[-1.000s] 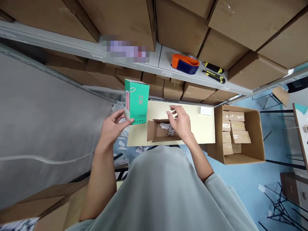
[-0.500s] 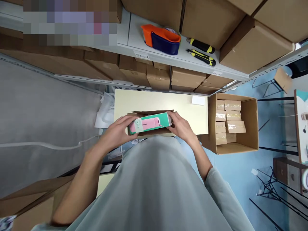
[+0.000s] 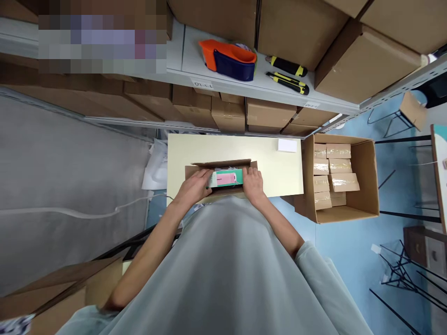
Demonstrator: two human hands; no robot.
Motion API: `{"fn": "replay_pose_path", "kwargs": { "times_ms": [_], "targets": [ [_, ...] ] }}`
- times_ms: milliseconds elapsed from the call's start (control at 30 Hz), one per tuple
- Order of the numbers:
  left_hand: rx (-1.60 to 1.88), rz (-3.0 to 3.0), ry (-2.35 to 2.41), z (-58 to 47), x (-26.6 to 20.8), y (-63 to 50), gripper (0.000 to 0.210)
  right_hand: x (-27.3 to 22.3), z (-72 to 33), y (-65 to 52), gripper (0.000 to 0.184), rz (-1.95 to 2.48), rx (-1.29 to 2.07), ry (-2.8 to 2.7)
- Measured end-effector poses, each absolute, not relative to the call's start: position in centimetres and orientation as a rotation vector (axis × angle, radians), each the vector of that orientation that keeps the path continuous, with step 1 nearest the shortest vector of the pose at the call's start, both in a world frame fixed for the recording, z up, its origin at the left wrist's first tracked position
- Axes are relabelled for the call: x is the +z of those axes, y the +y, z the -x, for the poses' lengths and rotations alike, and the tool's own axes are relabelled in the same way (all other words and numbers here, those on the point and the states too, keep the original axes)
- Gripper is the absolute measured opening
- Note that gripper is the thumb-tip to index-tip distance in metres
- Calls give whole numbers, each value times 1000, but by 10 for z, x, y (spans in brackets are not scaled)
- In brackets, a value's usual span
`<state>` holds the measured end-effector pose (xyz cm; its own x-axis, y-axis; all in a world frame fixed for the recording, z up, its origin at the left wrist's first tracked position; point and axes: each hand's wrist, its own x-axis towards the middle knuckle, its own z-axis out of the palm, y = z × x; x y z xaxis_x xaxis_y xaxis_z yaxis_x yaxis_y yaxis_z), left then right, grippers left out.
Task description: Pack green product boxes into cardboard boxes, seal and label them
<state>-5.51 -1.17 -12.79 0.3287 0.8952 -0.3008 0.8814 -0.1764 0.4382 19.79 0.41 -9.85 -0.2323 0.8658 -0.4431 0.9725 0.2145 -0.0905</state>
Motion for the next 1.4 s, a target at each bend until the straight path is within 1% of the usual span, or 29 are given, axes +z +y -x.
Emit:
{"fn": "replay_pose_path", "kwargs": {
  "times_ms": [100, 300, 367, 467, 533, 667, 733, 833, 900, 1033, 1400],
  "targets": [
    [21, -2097, 1556, 53, -131, -11, 69, -98, -195, 5, 51, -1710, -494, 2154],
    [142, -2104, 1599, 62, -130, -14, 62, -103, -200, 2, 60, -1764, -476, 2149],
    [238, -2071, 1672, 70, -127, -20, 57, -101, -207, -1, 54, -1812, -469, 2178],
    [394, -1987, 1848, 81, -121, -33, 49, -98, -222, -8, 34, -1925, -444, 2216],
    [480, -1912, 1974, 86, -119, -42, 48, -98, -233, -13, 25, -2040, -409, 2235],
    [560, -1752, 2121, 94, -125, -54, 54, -103, -251, -22, 27, -2286, -374, 2236],
    [549, -1677, 2119, 97, -131, -56, 49, -107, -256, -26, 25, -2346, -416, 2204],
    [508, -1594, 2085, 100, -139, -57, 32, -111, -257, -29, 18, -2358, -494, 2165],
    [482, -1573, 2069, 102, -141, -56, 26, -112, -254, -29, 19, -2353, -518, 2160],
    [487, -1591, 2051, 104, -140, -55, 22, -110, -243, -30, 23, -2354, -497, 2166],
    [649, -1489, 2086, 128, -121, -90, 20, -91, -208, -43, 22, -2359, -552, 2284]
  ]
}}
